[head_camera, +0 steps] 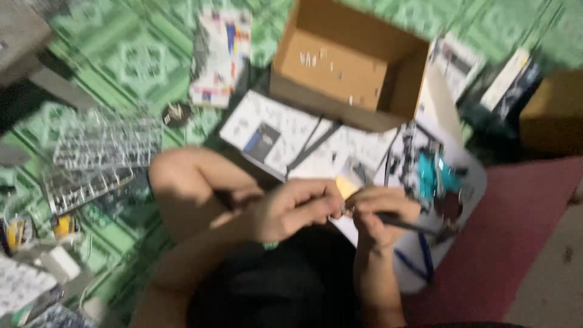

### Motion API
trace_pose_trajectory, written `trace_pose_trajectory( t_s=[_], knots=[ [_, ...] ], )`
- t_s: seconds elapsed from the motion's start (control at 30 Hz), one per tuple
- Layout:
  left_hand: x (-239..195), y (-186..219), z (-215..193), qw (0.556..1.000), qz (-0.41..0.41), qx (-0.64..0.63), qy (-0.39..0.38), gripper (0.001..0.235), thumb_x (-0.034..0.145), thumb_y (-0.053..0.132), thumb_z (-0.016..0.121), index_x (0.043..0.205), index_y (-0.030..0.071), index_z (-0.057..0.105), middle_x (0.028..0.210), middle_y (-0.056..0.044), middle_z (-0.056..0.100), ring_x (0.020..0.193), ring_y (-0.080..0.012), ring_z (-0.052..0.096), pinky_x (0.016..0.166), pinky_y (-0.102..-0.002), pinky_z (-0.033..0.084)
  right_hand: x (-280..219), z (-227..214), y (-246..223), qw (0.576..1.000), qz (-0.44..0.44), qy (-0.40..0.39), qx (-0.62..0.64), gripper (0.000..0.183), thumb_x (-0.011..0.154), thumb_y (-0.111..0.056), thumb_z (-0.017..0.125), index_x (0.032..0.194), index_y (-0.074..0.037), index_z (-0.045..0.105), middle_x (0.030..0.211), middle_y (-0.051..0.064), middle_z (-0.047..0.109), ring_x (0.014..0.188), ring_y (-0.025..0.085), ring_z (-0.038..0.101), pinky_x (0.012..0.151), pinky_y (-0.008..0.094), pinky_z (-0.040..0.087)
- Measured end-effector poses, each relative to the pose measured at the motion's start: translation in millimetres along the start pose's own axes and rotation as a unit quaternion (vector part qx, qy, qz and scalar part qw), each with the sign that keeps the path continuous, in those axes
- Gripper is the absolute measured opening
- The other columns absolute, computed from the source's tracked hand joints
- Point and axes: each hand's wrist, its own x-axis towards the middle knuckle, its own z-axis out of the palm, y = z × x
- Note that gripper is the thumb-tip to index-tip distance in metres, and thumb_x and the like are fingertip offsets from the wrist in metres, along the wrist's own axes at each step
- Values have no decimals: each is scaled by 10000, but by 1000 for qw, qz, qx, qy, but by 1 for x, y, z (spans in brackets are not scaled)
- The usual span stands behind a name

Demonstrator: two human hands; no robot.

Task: Sanding and refining small plastic model kit parts using a sanding stick and hobby knife.

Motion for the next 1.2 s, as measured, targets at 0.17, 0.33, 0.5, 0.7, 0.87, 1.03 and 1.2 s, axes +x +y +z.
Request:
trace_pose_trajectory(
  t_s=[0.17,0.33,0.5,0.7,0.87,1.03,1.2],
  knots=[
    [0,14,4,1000,-9,20,-4,197,984,128,466,877,35,604,568,-25,502,554,-50,430,529,-180,415,-6,-2,-3,999,-1,8,51,154,712,-56,726,698,68,636,543,199,583,402,177,538,410,264,463],
    [1,21,7,999,-14,30,9,201,985,131,478,859,46,610,556,-3,507,562,-28,414,537,-173,403,-7,-5,-4,998,4,13,66,159,716,-60,727,699,70,638,534,201,564,381,181,533,395,279,456],
    [0,23,10,998,-29,52,18,170,960,115,508,837,65,613,535,-9,514,548,-16,409,507,-174,391,-4,-5,-5,996,-6,-32,85,164,744,-87,720,704,53,643,536,196,568,370,183,542,401,292,461],
    [0,23,8,997,-29,65,15,164,949,115,518,831,87,629,522,-10,524,525,-7,420,483,-167,391,-2,-11,-4,993,-6,-66,98,175,772,-92,704,715,62,644,542,190,573,371,191,548,407,304,455],
    [0,25,8,998,-28,64,4,172,948,113,522,819,97,635,493,8,490,529,-15,430,501,-164,396,3,-6,-5,989,4,-80,126,171,802,-107,685,731,46,659,564,180,603,397,181,582,429,295,470],
    [0,27,7,997,-25,69,-2,164,948,113,530,823,97,636,493,3,494,516,-13,398,484,-177,374,4,-8,-3,984,10,-96,150,182,806,-119,688,717,37,660,567,179,620,398,183,589,428,294,478],
    [0,27,7,996,-30,86,-23,156,944,111,529,822,105,628,470,32,431,491,-27,396,474,-192,374,9,-6,-2,969,34,-135,206,217,869,-162,651,780,34,678,548,149,609,386,173,540,420,285,464]
  ],
)
